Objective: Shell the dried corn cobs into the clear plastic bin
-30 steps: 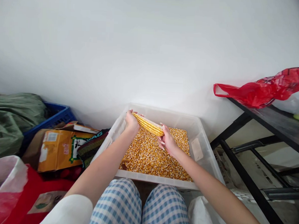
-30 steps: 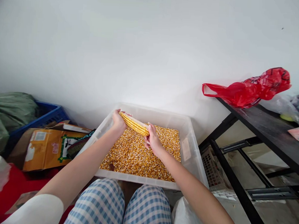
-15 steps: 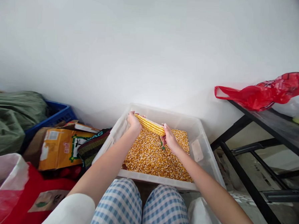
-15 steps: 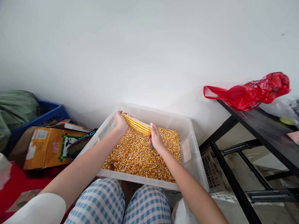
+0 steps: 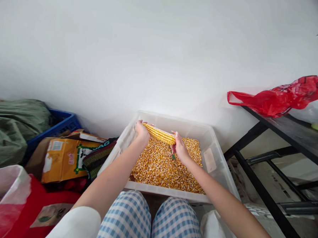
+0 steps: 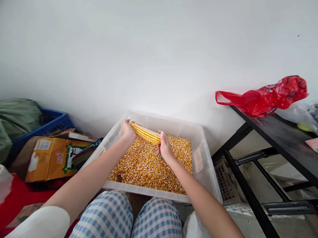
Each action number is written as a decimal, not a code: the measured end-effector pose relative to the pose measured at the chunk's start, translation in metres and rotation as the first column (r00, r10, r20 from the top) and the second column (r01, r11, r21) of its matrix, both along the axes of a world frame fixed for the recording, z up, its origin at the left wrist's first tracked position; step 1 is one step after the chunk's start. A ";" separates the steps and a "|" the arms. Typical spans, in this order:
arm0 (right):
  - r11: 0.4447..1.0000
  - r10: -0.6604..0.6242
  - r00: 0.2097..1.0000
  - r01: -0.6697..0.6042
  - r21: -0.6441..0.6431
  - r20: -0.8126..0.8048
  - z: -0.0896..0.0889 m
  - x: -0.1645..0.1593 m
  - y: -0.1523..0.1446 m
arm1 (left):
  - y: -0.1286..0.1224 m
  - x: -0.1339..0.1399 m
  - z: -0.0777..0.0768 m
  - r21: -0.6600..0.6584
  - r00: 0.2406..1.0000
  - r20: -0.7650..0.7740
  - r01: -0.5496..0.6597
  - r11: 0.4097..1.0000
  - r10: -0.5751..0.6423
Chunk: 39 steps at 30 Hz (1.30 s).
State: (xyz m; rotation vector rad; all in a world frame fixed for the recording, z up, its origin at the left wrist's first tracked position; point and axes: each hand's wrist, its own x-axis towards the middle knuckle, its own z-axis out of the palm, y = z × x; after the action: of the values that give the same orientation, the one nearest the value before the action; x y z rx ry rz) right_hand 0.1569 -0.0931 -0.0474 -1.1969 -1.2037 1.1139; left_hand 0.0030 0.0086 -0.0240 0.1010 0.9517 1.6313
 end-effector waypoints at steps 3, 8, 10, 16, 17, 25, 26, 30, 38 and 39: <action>0.996 -0.042 0.994 0.034 -0.081 -0.097 -0.002 -0.001 0.003 | 0.001 0.000 -0.001 0.008 0.999 -0.030 -0.018 1.000 0.018; 0.986 -0.094 0.991 0.079 -0.149 -0.096 0.002 -0.001 0.001 | 0.002 -0.002 0.002 -0.005 0.998 -0.045 -0.053 0.999 0.053; 0.982 -0.071 0.996 0.060 -0.181 -0.058 0.006 -0.002 0.000 | 0.002 -0.003 0.005 0.025 0.995 -0.072 -0.067 0.997 0.069; 0.995 -0.013 0.999 0.007 -0.101 -0.053 0.008 -0.003 -0.001 | -0.001 -0.003 0.010 0.052 0.992 -0.100 -0.072 0.996 0.077; 0.996 -0.014 0.998 0.008 -0.088 -0.066 0.006 -0.003 -0.001 | -0.001 -0.003 0.009 0.049 0.993 -0.095 -0.069 0.996 0.074; 0.998 0.006 0.999 -0.009 -0.064 -0.049 -0.002 -0.001 0.001 | 0.002 -0.004 0.006 0.049 0.998 -0.051 -0.041 0.998 0.044; 0.999 0.014 0.999 -0.016 -0.052 -0.045 -0.002 -0.001 0.000 | 0.002 -0.004 0.006 0.051 0.999 -0.035 -0.034 0.998 0.036; 0.997 0.070 0.997 -0.069 0.026 -0.028 0.003 0.000 -0.003 | 0.003 -0.007 0.006 0.057 1.000 0.009 -0.002 0.998 0.001; 0.995 0.094 0.992 -0.096 -0.020 -0.089 0.018 0.002 -0.003 | 0.003 -0.009 0.006 -0.015 0.996 0.084 0.012 1.000 -0.011; 0.995 0.086 0.994 -0.088 -0.042 -0.068 0.018 0.002 -0.002 | 0.003 -0.008 0.005 -0.022 0.998 0.069 0.007 1.000 -0.006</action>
State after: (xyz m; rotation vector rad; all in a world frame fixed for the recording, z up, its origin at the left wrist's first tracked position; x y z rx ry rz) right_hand 0.1590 -0.0952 -0.0294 -1.1417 -1.1953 1.2418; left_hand -0.0053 0.0118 -0.0186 0.0322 0.9158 1.6078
